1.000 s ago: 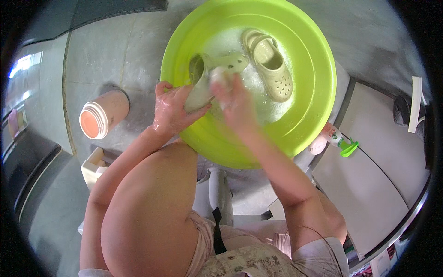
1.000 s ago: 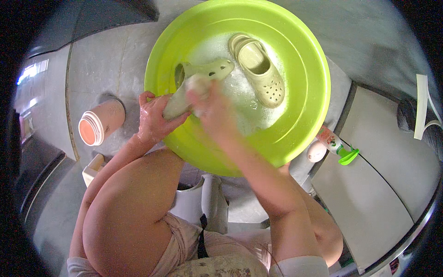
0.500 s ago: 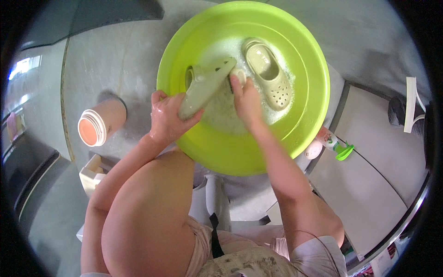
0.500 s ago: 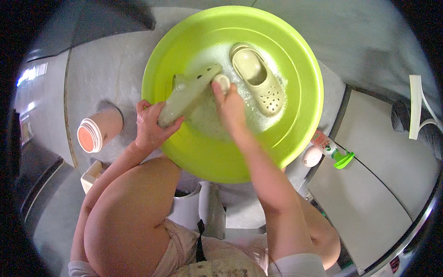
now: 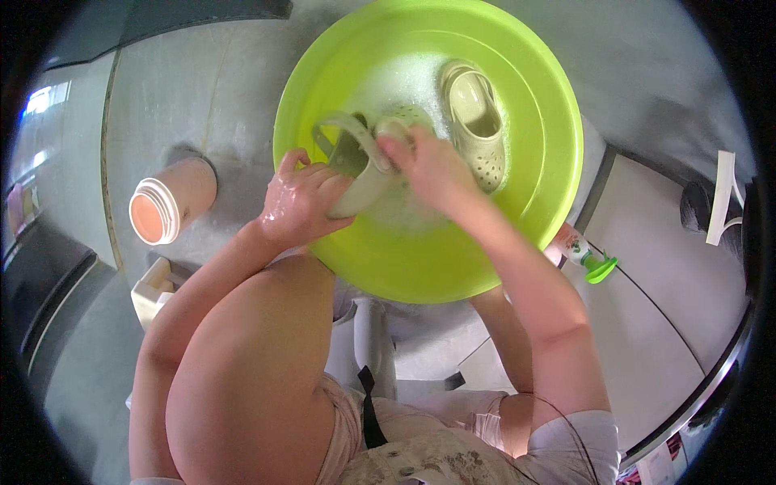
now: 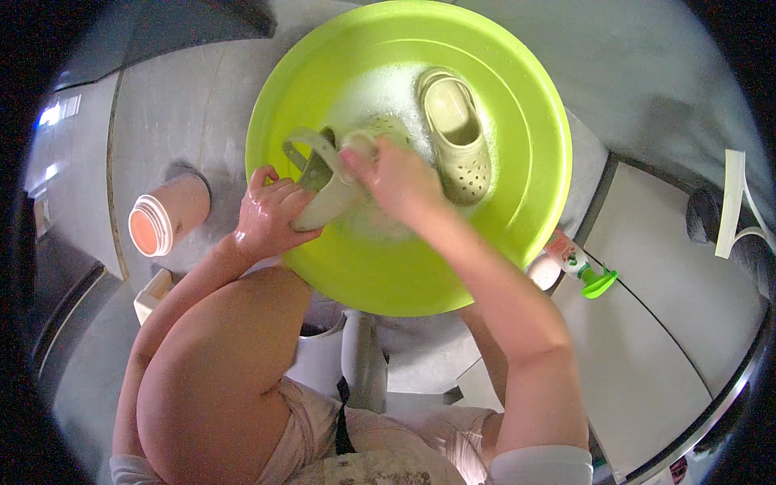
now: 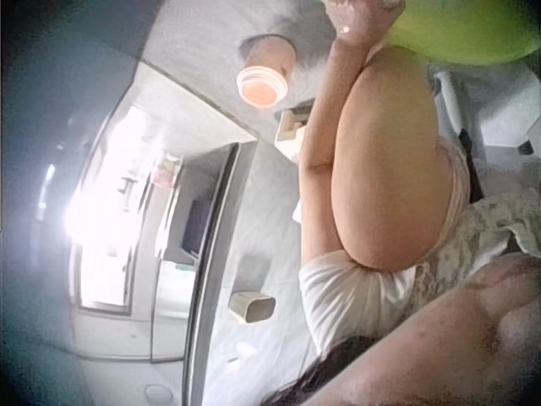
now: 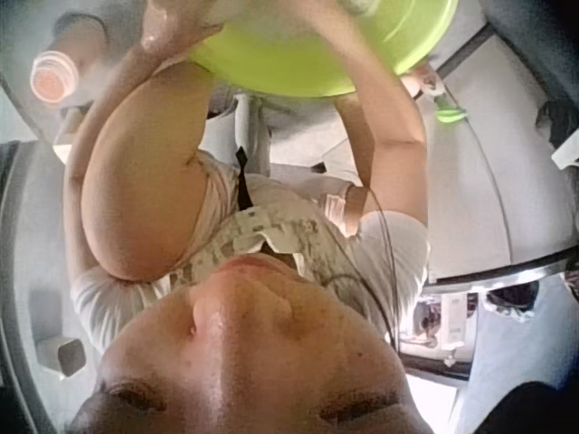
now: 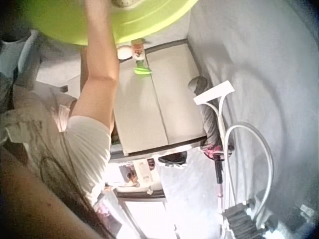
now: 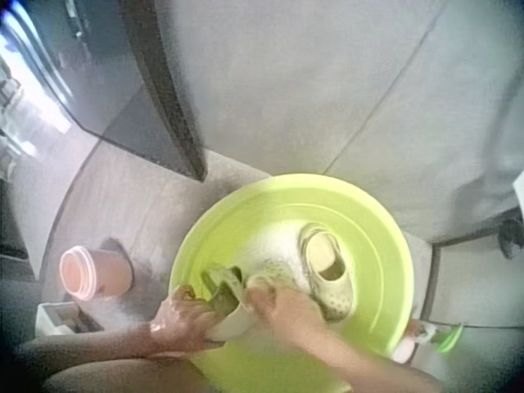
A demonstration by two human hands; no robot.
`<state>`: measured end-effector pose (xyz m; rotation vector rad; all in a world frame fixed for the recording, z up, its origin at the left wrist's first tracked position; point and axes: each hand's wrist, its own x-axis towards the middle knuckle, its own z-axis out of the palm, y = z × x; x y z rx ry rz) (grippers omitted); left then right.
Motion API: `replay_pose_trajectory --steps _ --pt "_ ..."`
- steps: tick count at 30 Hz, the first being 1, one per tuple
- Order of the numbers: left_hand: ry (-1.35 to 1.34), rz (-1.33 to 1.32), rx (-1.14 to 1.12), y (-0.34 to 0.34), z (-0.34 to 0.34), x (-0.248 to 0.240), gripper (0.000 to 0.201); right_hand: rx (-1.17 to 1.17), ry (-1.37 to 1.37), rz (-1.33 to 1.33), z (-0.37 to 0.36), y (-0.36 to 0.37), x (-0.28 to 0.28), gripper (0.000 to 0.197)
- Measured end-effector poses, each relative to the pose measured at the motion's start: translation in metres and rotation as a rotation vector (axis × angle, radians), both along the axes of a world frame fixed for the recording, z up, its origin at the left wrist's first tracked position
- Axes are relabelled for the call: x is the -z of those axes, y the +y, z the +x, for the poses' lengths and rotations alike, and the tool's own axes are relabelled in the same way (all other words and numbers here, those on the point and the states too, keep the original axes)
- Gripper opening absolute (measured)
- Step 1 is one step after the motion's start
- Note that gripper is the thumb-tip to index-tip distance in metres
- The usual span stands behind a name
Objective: The person washes a pair of rubber clogs in a basin of soapy water using a small brush, scrubbing the exterior and interior of each shoe by hand.
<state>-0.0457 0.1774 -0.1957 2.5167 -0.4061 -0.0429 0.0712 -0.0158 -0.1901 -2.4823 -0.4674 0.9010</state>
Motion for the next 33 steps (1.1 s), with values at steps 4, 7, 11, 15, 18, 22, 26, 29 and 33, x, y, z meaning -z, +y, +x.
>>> replay_pose_trajectory --steps 4,7,11,15,18,22,26,29,33 --pt "-0.043 -0.030 0.032 0.002 0.007 0.009 0.037 0.153 0.101 -0.178 0.014 -0.008 0.019 0.068" --pt "-0.011 0.019 0.046 0.006 0.009 0.005 0.037 0.062 0.062 0.007 -0.007 0.004 -0.010 0.066" --pt "-0.026 -0.025 0.050 0.000 0.009 0.006 0.038 0.175 0.141 -0.197 0.014 -0.010 0.012 0.065" --pt "-0.007 0.016 0.061 0.002 0.003 0.008 0.040 0.168 0.002 0.028 -0.022 -0.004 0.010 0.066" --pt "-0.032 -0.003 0.093 0.001 0.010 0.003 0.041 0.313 0.130 -0.152 0.004 -0.022 0.027 0.069" --pt "-0.005 0.006 0.098 0.003 0.004 0.009 0.039 0.286 0.126 -0.103 -0.028 -0.007 0.029 0.068" --pt "-0.093 -0.040 0.083 -0.002 0.007 0.007 0.033 0.436 0.008 -0.090 0.004 -0.043 0.075 0.066" --pt "-0.041 -0.024 0.002 0.004 0.005 0.003 0.032 0.642 -0.068 0.073 -0.001 -0.038 0.082 0.061" --pt "-0.194 -0.024 0.088 0.005 0.004 0.007 0.032 1.173 0.327 0.776 0.001 -0.023 0.085 0.057"
